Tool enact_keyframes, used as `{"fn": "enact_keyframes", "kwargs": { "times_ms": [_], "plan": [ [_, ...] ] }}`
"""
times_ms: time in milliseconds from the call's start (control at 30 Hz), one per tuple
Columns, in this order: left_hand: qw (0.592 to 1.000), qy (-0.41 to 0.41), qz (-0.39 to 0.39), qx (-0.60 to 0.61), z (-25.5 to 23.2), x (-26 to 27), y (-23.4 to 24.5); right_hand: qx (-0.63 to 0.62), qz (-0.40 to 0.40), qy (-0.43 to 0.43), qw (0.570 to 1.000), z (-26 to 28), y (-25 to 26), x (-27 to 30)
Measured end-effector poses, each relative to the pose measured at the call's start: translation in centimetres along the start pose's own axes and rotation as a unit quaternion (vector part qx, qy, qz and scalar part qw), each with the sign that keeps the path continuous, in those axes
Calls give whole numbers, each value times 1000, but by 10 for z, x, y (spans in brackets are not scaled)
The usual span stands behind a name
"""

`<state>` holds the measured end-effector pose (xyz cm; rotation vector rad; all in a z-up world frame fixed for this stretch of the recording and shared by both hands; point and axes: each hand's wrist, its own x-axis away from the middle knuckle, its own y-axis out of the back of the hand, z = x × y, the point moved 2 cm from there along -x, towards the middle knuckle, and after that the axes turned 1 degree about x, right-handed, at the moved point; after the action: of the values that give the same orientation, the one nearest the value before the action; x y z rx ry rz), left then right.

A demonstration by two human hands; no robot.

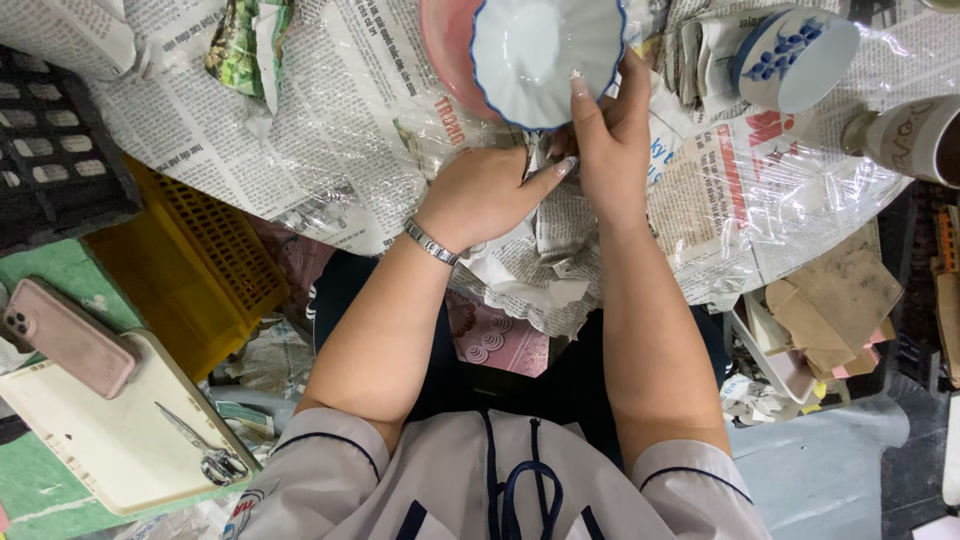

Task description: The person sits on the floor and wraps several small ceramic dishes and bowls using newspaper and plastic wrap. They fold the newspaper around each item, then wrap the bundle in plastic, repeating the process for multiple pieces.

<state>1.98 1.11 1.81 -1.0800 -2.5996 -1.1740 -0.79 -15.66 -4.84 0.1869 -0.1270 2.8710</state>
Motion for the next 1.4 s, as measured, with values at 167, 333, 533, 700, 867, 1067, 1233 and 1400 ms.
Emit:
{"fn": "enact_keyframes", "kwargs": {
  "times_ms": [167,333,533,700,867,1067,1233,1400],
  "plan": [
    [1000,13,28,6,1,-1,-2,12,7,-18,1000,2,-1,3],
    [1000,-2,25,16,1,-1,-2,-5,20,-10,1000,5,-6,2],
    [999,6,44,16,0,-2,-4,21,-16,-36,999,-6,-3,4],
    [999,-10,46,22,-4,-3,2,74,-17,9,997,-6,-5,-2],
    [999,-2,52,-1,0,-3,-2,42,-12,-7,999,-8,-6,2],
    [998,1,61,17,0,-2,-5,31,2,0,1000,-5,-6,3],
    [997,6,69,25,-2,-3,-2,42,2,9,999,-1,-8,4],
    [996,16,75,44,-1,-2,-4,73,2,-11,997,-4,-3,6]
  ]
}}
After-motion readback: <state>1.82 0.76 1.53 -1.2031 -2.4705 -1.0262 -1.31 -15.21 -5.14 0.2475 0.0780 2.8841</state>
